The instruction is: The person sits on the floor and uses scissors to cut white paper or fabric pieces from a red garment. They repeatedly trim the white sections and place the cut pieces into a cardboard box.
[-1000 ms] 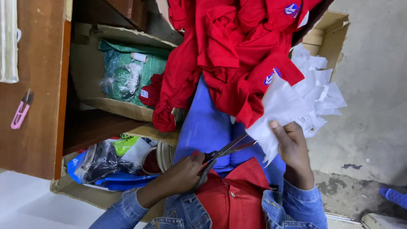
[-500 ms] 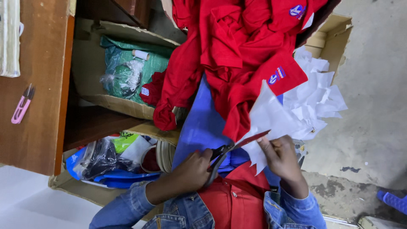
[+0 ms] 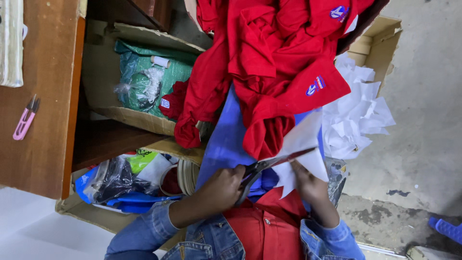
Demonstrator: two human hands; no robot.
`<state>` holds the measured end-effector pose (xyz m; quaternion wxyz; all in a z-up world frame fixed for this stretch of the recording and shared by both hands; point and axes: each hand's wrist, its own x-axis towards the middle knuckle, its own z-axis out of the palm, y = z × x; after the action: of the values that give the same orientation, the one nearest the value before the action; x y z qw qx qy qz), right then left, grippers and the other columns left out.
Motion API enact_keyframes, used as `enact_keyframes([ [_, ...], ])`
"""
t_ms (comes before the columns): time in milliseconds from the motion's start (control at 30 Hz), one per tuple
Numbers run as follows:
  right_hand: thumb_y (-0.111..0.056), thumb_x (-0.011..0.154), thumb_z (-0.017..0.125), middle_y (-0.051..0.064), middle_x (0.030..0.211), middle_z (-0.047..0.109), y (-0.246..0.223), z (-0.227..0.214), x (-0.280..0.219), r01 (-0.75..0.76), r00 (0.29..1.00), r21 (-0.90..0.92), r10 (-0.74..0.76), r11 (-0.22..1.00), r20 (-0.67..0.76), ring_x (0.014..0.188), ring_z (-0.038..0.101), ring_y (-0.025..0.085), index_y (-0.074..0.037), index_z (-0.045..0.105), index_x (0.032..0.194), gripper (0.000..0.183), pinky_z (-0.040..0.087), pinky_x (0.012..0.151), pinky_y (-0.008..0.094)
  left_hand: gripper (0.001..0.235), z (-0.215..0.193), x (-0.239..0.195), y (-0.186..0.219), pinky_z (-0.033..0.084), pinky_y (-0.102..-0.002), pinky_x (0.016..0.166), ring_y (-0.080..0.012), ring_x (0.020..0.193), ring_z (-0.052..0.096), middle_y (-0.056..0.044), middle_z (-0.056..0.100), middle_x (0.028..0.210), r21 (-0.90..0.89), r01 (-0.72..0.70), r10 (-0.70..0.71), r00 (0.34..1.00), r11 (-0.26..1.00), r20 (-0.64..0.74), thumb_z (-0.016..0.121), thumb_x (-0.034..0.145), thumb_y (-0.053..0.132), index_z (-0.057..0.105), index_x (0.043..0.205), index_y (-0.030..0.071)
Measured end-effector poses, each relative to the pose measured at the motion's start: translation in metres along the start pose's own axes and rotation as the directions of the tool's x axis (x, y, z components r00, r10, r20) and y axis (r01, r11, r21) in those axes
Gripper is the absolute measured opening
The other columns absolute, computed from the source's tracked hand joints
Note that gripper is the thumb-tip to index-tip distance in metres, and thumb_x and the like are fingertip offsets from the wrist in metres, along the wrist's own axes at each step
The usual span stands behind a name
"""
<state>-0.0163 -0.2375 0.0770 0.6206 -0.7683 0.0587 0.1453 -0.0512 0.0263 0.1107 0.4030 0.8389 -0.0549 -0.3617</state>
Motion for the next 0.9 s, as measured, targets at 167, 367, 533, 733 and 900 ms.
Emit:
enact_keyframes([
  [167,-0.047,0.102,0.053,0.023,0.114,0.075,0.036,-0.023,0.037,-0.178,0.983,0.278,0.156,0.944,0.102,0.102,0.072,0.030,0.004,0.065,0.133,0.061,0.060,0.093,0.042,0.025,-0.012,0.000,-0.021,0.052,-0.052,0.051,-0.0405,0.067,0.071,-0.017,0.070,0.087,0.528,-0.104,0.176,0.981,0.843,-0.087,0.071,0.085,0.012,0.055,0.104,0.004],
  [367,-0.079,0.105,0.036,0.032,0.097,0.072,0.083,-0.042,0.057,-0.396,0.915,0.536,0.271,0.746,0.299,0.078,0.072,0.032,0.009,0.054,0.143,0.098,0.063,0.075,0.047,0.033,-0.012,0.004,-0.045,0.064,-0.035,0.059,-0.0304,0.069,0.077,-0.012,0.072,0.085,0.787,-0.136,0.326,0.941,0.602,-0.086,0.070,0.085,0.019,0.064,0.112,0.001],
  [533,-0.008,0.097,0.072,0.014,0.089,0.077,0.069,-0.061,0.026,-0.202,0.970,0.469,0.108,0.860,0.220,0.081,0.075,0.020,0.005,0.071,0.111,0.019,0.061,0.068,0.037,0.039,-0.017,-0.007,-0.042,0.064,-0.045,0.061,-0.0393,0.074,0.077,-0.019,0.071,0.091,0.632,-0.179,0.261,0.965,0.754,-0.037,0.074,0.083,0.016,0.060,0.116,-0.001],
  [733,-0.014,0.099,0.067,0.009,0.127,0.072,-0.037,-0.058,0.014,-0.113,0.990,0.190,0.127,0.975,-0.060,0.120,0.066,0.020,-0.001,0.068,0.129,0.033,0.055,0.104,0.038,0.029,-0.018,-0.012,-0.012,0.045,-0.064,0.063,-0.0554,0.082,0.067,-0.027,0.071,0.091,0.196,0.040,-0.062,0.992,0.980,0.109,0.065,0.095,0.027,0.050,0.109,0.006],
  [900,-0.018,0.099,0.067,0.011,0.127,0.074,0.002,-0.051,0.007,-0.067,0.998,0.208,0.067,0.976,0.007,0.121,0.068,0.022,0.000,0.071,0.129,0.034,0.055,0.108,0.040,0.035,-0.014,-0.009,0.007,0.046,-0.060,0.065,-0.0539,0.082,0.069,-0.028,0.075,0.091,-0.022,-0.014,0.016,0.996,1.000,0.083,0.067,0.096,0.026,0.054,0.119,0.003],
])
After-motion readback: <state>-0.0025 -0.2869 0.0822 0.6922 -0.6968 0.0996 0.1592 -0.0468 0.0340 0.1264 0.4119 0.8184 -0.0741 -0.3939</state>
